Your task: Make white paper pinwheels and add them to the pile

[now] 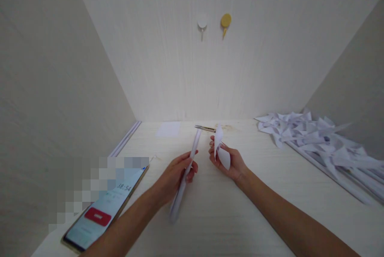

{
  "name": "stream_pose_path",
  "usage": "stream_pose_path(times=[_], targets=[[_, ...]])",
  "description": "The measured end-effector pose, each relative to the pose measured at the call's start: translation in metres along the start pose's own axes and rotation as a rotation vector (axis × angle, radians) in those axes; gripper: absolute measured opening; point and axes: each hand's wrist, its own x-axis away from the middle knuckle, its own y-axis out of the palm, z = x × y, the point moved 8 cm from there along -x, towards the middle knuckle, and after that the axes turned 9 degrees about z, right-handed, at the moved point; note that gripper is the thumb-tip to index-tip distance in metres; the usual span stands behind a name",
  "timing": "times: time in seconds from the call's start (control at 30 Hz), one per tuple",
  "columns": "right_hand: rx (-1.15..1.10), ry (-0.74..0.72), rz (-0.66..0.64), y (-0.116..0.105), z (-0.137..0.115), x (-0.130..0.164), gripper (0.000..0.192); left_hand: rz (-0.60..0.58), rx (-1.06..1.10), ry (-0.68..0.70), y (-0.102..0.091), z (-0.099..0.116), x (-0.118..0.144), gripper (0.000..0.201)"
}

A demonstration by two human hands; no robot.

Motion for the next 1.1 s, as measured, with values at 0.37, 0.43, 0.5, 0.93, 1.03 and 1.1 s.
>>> stream_pose_path(times=[0.37,0.43,0.5,0.93,1.03,1.1], targets=[[-0.093,0.016,0.103,-0.009,0.000,-0.007,0.019,0.038,0.111,-0.039,-0.004,-0.019,0.004,0.032],[-0.088,0.017,0.135,-0.011,0.000,-0.008,0.018,0.001,0.077,-0.047,-0.001,-0.021,0.005,0.028],[-0.092,0.022,0.168,-0.013,0.001,-0.009,0.016,-0.027,0.039,-0.037,0.001,-0.022,0.006,0.021],[-0.026,-0.062,0.278,-0.017,-0.004,-0.012,0.015,-0.056,-0.015,-0.007,0.005,-0.021,0.008,0.012],[0.013,-0.093,0.308,-0.018,-0.005,-0.011,0.015,-0.052,-0.031,0.006,0.006,-0.020,0.009,0.017],[0.047,-0.119,0.322,-0.019,-0.007,-0.011,0.014,-0.048,-0.048,0.013,0.006,-0.020,0.009,0.025]])
